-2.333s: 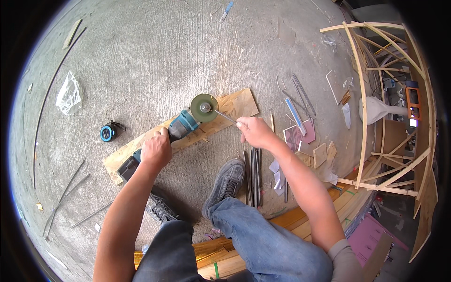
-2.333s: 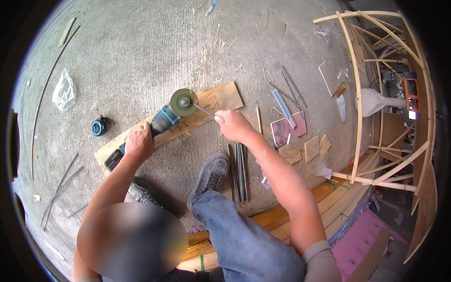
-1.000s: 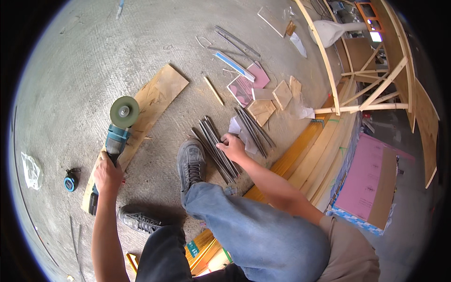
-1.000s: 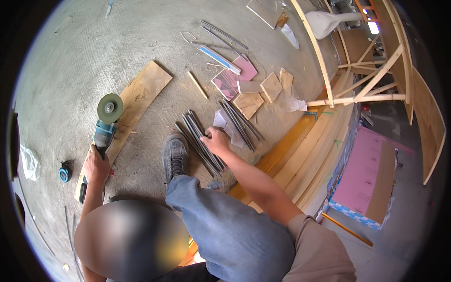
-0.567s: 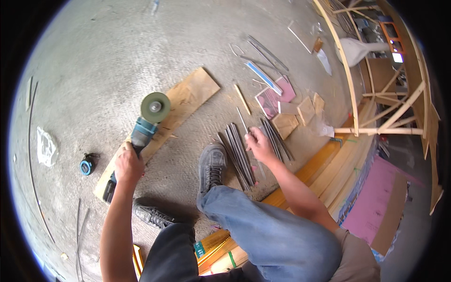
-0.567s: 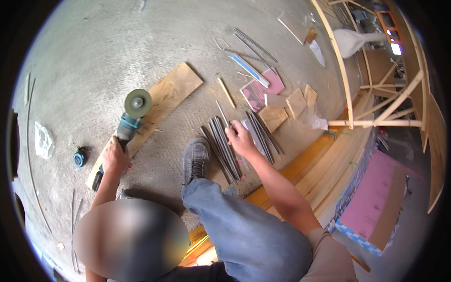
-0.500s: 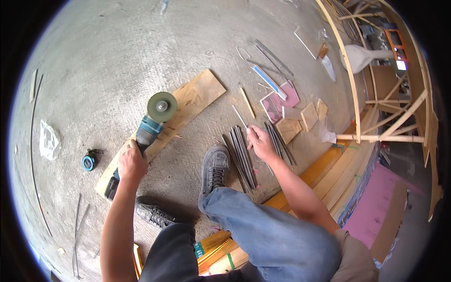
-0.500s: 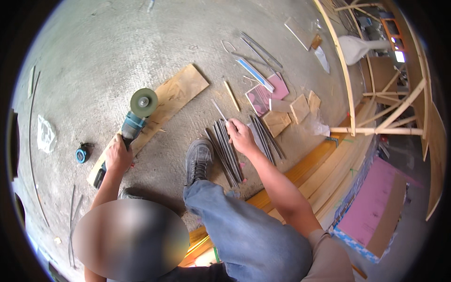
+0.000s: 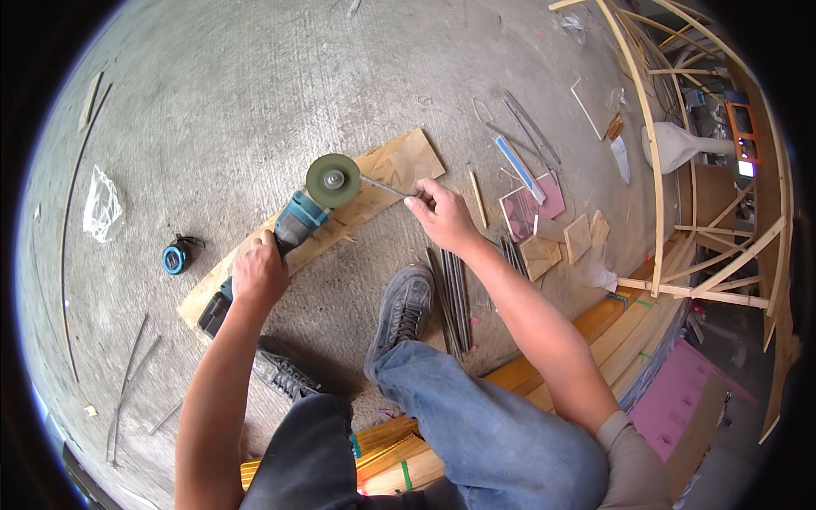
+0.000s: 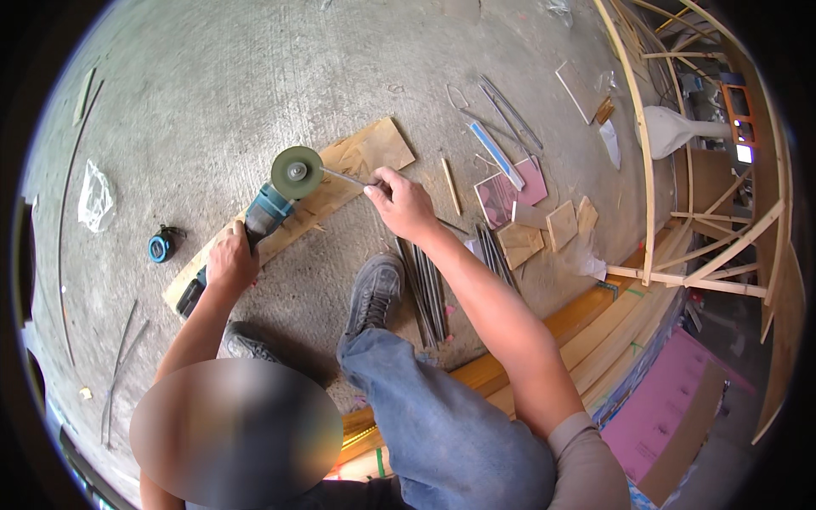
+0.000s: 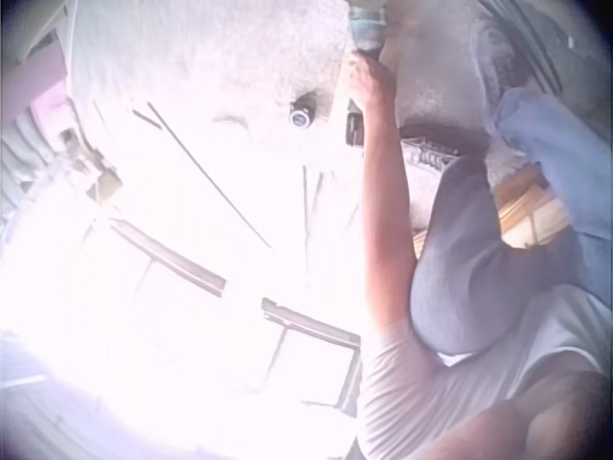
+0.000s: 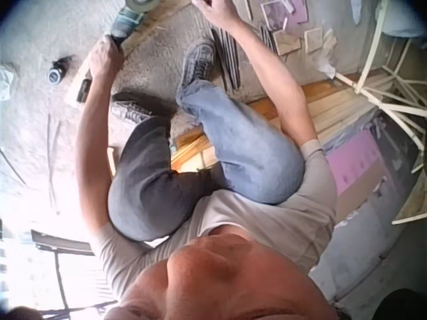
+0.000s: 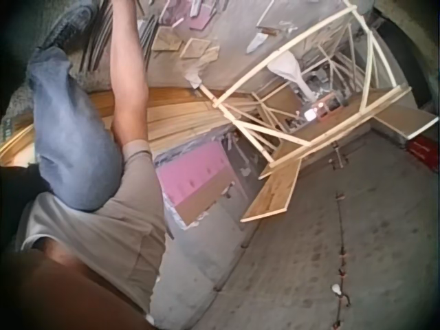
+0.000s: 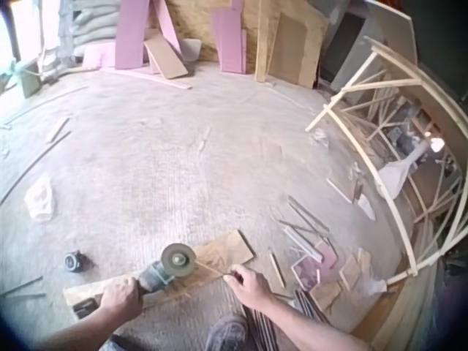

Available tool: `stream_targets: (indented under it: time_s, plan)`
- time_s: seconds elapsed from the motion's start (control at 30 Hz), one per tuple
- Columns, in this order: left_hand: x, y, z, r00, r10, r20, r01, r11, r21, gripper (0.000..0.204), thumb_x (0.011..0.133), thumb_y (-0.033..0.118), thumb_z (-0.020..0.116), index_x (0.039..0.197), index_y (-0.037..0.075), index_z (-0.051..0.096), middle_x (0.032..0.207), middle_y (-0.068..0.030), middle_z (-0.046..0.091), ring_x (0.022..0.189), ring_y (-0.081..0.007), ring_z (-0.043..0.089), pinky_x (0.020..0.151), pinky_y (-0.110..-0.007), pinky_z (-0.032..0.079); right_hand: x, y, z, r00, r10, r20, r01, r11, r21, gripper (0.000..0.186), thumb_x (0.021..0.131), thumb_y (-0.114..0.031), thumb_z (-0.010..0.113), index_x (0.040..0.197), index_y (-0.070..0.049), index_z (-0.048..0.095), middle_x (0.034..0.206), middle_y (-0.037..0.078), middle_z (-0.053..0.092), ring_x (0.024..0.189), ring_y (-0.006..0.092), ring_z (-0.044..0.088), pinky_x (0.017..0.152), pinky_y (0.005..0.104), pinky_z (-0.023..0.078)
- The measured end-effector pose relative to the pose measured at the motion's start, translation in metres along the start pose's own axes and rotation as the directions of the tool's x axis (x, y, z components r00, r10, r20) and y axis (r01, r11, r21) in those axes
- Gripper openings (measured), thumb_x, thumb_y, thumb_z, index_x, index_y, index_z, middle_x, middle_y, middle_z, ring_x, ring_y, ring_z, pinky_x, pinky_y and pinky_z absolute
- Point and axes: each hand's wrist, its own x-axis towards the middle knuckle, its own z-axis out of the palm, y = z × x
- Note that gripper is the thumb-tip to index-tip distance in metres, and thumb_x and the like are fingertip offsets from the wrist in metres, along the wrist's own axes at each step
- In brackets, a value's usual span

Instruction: The person sits on the floor and uses an angle grinder to grind the ends of multiple metal rods. They hold the grinder with the left hand and feed each rod into the spinning disc with the right hand, producing sparks. The rods are handled one at a time and placed back on the floor after grinding.

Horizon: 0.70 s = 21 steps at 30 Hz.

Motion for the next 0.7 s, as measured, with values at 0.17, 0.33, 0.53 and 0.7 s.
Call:
stream_targets:
  time_s: [0.17,0.33,0.53,0.7]
  plan:
    - [0.001,0.001,-0.001,1.000,0.000,0.010,0.000,1.000,-0.015,0.035,0.086,0.020,0.064,0.110,0.000,0.048,0.099,-0.0227,0.063,0.089,-0.0392,0.067,0.077,-0.048,0.053,0.003,0.005,0.007,1.000,-0.005,-0.019,0.005,1.000,0.024,0.025,0.091,-0.026,0.065,0.104,-0.005,0.061,0.085,0.012,0.070,0.080,0.0282,0.070,0.071,0.0382,0.053]
    - [0.001,-0.002,0.000,0.999,0.010,-0.044,-0.013,0.998,-0.068,0.036,0.084,0.022,0.065,0.107,0.000,0.049,0.097,-0.0235,0.063,0.088,-0.0420,0.066,0.076,-0.050,0.053,0.003,-0.001,0.008,0.995,-0.051,-0.082,0.047,0.997,-0.056,0.026,0.092,-0.027,0.064,0.106,-0.005,0.063,0.090,0.012,0.070,0.083,0.0276,0.069,0.073,0.0376,0.053]
    - [0.000,-0.004,0.003,0.989,0.052,-0.139,-0.064,0.994,-0.085,0.039,0.082,0.021,0.066,0.109,0.000,0.048,0.103,-0.0240,0.061,0.088,-0.0430,0.065,0.076,-0.050,0.052,0.003,-0.008,0.013,0.983,-0.094,-0.159,0.072,0.988,-0.138,0.025,0.092,-0.024,0.066,0.105,-0.003,0.067,0.095,0.014,0.069,0.084,0.0287,0.068,0.074,0.0366,0.052]
    - [0.001,0.000,0.006,0.995,0.025,-0.092,-0.028,0.999,-0.031,0.041,0.083,0.021,0.066,0.111,-0.001,0.047,0.106,-0.0235,0.059,0.090,-0.0417,0.065,0.077,-0.050,0.053,0.001,-0.004,0.015,0.982,-0.120,-0.144,0.094,0.981,-0.171,0.026,0.091,-0.029,0.064,0.108,-0.009,0.066,0.102,0.013,0.069,0.089,0.0346,0.068,0.075,0.0428,0.053]
